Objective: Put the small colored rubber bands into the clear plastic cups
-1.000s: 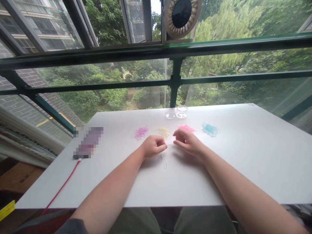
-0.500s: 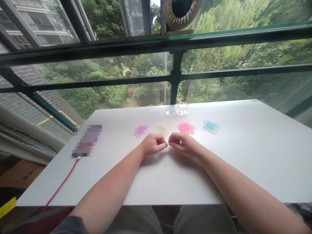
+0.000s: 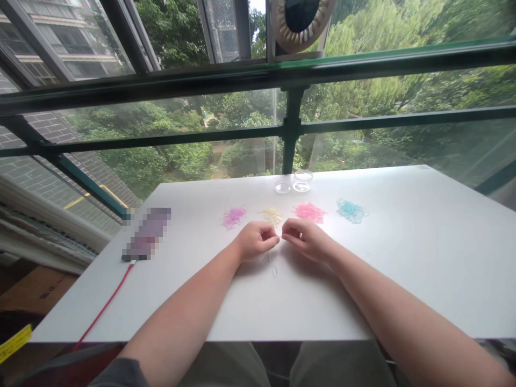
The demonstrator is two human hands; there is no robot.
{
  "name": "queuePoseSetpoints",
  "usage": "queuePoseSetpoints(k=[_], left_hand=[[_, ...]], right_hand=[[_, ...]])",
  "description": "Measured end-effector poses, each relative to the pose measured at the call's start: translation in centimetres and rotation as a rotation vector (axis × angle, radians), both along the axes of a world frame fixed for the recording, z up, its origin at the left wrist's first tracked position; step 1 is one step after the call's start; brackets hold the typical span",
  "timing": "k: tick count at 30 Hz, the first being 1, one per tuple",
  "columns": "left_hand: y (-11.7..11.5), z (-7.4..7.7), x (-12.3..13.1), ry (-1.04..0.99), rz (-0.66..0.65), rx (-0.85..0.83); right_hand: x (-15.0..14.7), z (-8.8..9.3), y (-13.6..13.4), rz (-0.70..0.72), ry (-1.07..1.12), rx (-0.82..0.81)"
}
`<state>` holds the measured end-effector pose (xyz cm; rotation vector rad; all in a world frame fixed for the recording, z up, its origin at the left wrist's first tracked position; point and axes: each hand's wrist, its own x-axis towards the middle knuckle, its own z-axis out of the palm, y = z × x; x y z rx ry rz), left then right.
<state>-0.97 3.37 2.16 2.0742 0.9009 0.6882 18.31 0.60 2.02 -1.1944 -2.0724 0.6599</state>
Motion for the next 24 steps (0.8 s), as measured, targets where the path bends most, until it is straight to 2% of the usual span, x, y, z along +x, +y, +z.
queuePoseSetpoints(k=[2, 6, 9, 14, 19, 24], left_hand=[[0.0, 0.0, 0.0, 0.018, 0.001, 0.019], [0.0, 0.1, 0.1, 0.027, -0.03, 0.038], [-0.1, 0.2, 0.1, 0.016, -0.038, 0.045], [0.0, -0.1, 0.0, 0.01, -0.026, 0.044], [0.1, -0.3, -0.1, 0.002, -0.029, 0.041], [0.2, -0.5, -0.1, 0.007, -0.036, 0.037]], right_hand=[[-0.1, 0.0, -0.1, 0.018, -0.021, 0.004], [0.6, -0.1, 0.4, -0.092, -0.019, 0.047], [0.9, -0.1, 0.6, -0.117, -0.004, 0.035], [0.3, -0.1, 0.2, -0.064, 0.001, 0.007], [0.1, -0.1, -0.1, 0.061, 0.02, -0.069], [0.0, 0.3, -0.5, 0.075, -0.023, -0.085]])
